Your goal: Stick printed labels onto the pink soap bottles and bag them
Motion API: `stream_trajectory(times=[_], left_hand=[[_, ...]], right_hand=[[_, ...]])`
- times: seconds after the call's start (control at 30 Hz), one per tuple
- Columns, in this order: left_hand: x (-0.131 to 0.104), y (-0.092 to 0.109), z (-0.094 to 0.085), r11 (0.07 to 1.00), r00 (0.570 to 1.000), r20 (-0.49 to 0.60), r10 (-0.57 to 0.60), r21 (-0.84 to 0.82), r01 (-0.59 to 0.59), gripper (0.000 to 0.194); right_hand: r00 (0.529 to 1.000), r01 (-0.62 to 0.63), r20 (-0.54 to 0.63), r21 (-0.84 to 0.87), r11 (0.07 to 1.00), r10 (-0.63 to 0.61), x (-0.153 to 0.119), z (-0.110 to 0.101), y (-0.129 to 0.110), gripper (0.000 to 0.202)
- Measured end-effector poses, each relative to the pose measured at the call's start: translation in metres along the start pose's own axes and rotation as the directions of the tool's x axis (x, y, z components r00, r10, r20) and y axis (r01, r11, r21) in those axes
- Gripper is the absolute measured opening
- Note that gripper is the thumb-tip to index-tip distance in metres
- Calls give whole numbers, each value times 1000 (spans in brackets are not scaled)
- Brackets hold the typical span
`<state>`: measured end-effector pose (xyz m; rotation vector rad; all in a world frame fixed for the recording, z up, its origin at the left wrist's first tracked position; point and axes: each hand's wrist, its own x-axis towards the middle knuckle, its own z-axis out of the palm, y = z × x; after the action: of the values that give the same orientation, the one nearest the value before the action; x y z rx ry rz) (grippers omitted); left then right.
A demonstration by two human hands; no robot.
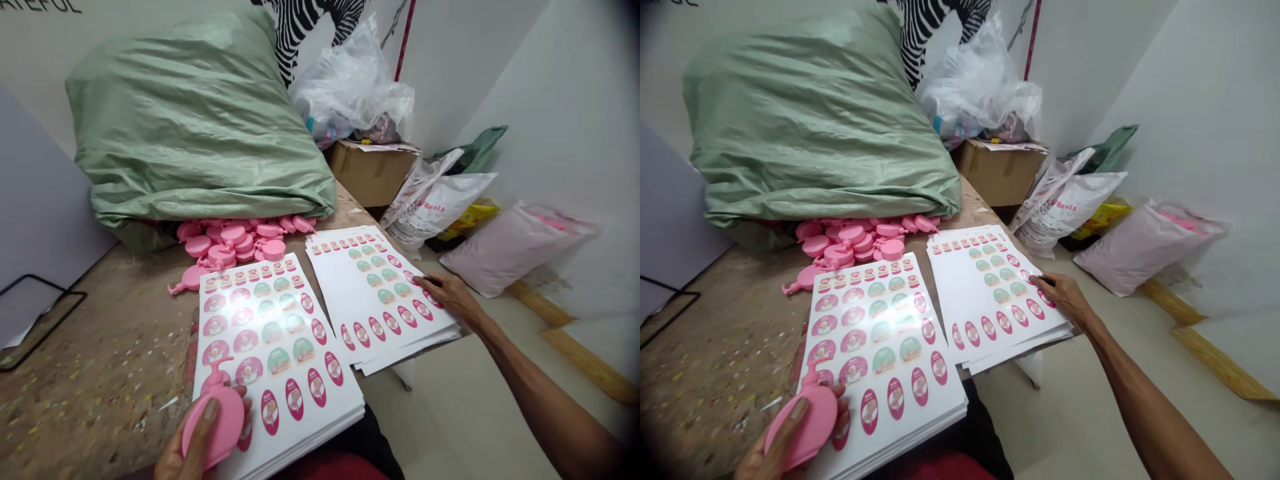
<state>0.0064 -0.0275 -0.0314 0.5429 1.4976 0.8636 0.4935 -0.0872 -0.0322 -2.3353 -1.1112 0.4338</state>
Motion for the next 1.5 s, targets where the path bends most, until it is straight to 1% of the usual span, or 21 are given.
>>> stream_trajectory(times=[0.1, 0.17, 0.2, 0.27, 0.3, 0.33, 0.4, 0.43, 0.47, 0.5, 0.57, 0.63, 0.73, 0.87, 0.93, 1.0, 1.1, 1.17, 1.23, 1.4, 1.5], left_hand=[[-6, 5, 4, 994, 998, 62, -15, -107, 21, 78], [-8, 9, 4, 989, 996, 84, -18, -146, 30, 80], [-9, 10, 3, 988, 996, 87, -13, -154, 27, 79], [-9, 13, 3, 986, 995, 94, 12, -167, 4, 73], [-9, 15, 4, 985, 995, 100, 27, -173, -10, 68], [-9, 18, 5, 983, 994, 103, 39, -181, -20, 63], [-10, 21, 10, 980, 993, 110, 38, -198, -16, 55], [-10, 22, 14, 978, 992, 121, 30, -210, -4, 52], [-11, 23, 19, 975, 989, 144, 18, -221, 14, 51], [-12, 23, 24, 972, 984, 179, 6, -231, 36, 50], [-15, 20, 35, 966, 963, 269, -18, -244, 86, 49], [-16, 18, 43, 961, 939, 342, -33, -248, 124, 46], [-11, 21, 46, 955, 935, 355, 5, -278, 101, 42], [2, 33, 28, 931, 970, 217, 113, -363, -28, 43], [6, 38, 16, 917, 976, 153, 156, -390, -85, 43], [6, 38, 7, 908, 979, 113, 170, -403, -111, 43], [2, 32, 1, 912, 986, 89, 139, -400, -93, 46], [-1, 27, 3, 922, 988, 99, 118, -380, -72, 48], [-2, 22, 5, 933, 985, 126, 122, -353, -70, 49], [2, 13, 7, 977, 964, 233, 129, -194, -84, 48], [5, 10, 3, 988, 950, 284, 126, -124, -94, 47]], right_hand=[[998, -17, -67, -266, 964, 0, 1, 0, 5, 49], [988, -36, -152, -372, 928, -23, -5, 0, -1, 48], [979, -44, -201, -380, 924, -36, -10, 2, -9, 47], [961, -13, -268, -291, 957, -69, -23, 11, -33, 43], [961, 32, -263, -212, 977, -89, -32, 19, -50, 40], [964, 118, -229, -97, 988, -137, -42, 29, -68, 39], [963, 240, -123, -29, 970, -241, -64, 55, -105, 29], [949, 307, -78, -7, 952, -307, -75, 70, -122, 24], [907, 422, -27, 15, 907, -421, -85, 84, -137, 22], [866, 501, -13, 10, 866, -500, -95, 97, -148, 19], [793, 609, -23, -26, 793, -609, -108, 118, -161, 15], [757, 650, -40, -55, 758, -652, -115, 131, -165, 12], [756, 655, -12, -25, 756, -655, -117, 135, -170, 12], [772, 626, 81, 78, 776, -631, -118, 135, -195, 13], [765, 625, 109, 115, 772, -635, -122, 139, -211, 12], [733, 661, 117, 108, 742, -670, -127, 148, -223, 11], [670, 739, 60, 46, 672, -740, -134, 166, -229, 11], [641, 767, 3, -4, 641, -767, -135, 176, -228, 10], [624, 780, -19, -57, 624, -781, -133, 183, -226, 10], [582, 802, -3, -164, 574, -813, -128, 188, -223, 13], [574, 805, 6, -186, 563, -819, -129, 190, -221, 14]])
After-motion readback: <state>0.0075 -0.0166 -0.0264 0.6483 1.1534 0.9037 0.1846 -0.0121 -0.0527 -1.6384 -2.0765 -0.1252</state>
